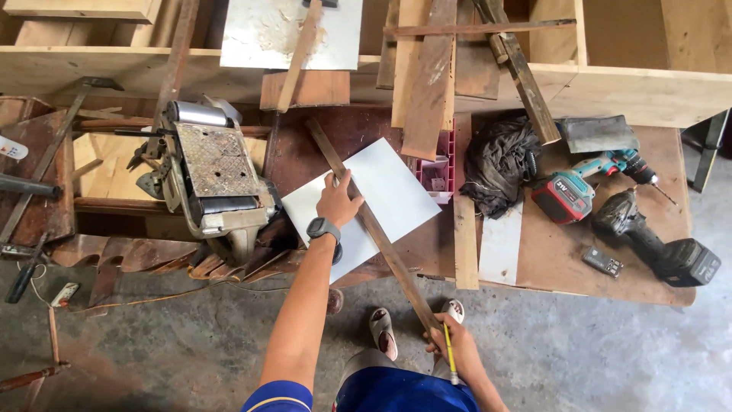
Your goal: Measuring and marking a white board using a tape measure and pencil in a woodworking shop.
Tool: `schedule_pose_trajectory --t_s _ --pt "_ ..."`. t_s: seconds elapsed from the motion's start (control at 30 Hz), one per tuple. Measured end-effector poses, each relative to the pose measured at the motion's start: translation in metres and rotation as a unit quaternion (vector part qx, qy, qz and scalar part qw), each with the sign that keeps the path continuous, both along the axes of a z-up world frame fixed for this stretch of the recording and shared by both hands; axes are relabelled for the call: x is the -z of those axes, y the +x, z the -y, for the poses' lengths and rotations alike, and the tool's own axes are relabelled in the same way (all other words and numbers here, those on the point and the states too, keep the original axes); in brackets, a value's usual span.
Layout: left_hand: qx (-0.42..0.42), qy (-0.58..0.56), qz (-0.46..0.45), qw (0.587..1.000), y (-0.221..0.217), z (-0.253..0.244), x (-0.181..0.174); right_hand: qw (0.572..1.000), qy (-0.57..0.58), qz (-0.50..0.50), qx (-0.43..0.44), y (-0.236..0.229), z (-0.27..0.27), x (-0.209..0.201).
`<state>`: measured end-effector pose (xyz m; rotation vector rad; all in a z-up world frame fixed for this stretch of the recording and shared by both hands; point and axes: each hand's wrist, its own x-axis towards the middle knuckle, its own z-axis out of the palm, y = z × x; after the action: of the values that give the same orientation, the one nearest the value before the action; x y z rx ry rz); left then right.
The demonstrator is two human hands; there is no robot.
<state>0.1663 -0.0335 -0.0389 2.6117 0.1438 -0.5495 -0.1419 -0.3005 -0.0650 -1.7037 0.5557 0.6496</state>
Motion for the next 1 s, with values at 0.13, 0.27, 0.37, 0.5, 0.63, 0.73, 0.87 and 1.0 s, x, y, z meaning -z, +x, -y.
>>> schedule_pose_trajectory --t_s 0.13,0.27,0.37,0.5,0.63,0.73,0.87,1.0 --pt "-0.016 0.001 -0.011 1.0 0.001 0.003 -0.004 0.997 -0.07 -0.014 -0.027 0.011 -0.009 -0.022" --pt "-0.016 0.008 0.005 1.0 0.001 0.004 -0.003 0.981 -0.144 0.049 -0.117 0.009 -0.006 0.012" --pt "-0.016 0.008 -0.008 1.0 0.0 0.006 -0.008 0.97 -0.151 0.094 -0.164 0.006 0.001 0.041" --pt "-0.003 0.006 -0.022 1.0 0.002 0.002 0.0 0.961 -0.116 0.134 -0.21 0.003 0.001 0.057" --pt "-0.019 0.012 -0.041 0.999 0.004 0.006 -0.006 0.954 -0.097 0.178 -0.221 0.005 0.003 0.065" --pt "-0.039 0.008 -0.047 0.998 0.001 0.007 -0.004 0.955 -0.058 0.167 -0.236 0.005 0.007 0.059" --pt "-0.045 0.012 -0.039 0.998 -0.001 0.009 -0.005 0.95 -0.041 0.205 -0.23 0.008 0.015 0.053" --pt "-0.049 0.012 -0.04 0.998 -0.002 0.009 -0.004 0.944 -0.027 0.218 -0.245 0.01 0.02 0.054"
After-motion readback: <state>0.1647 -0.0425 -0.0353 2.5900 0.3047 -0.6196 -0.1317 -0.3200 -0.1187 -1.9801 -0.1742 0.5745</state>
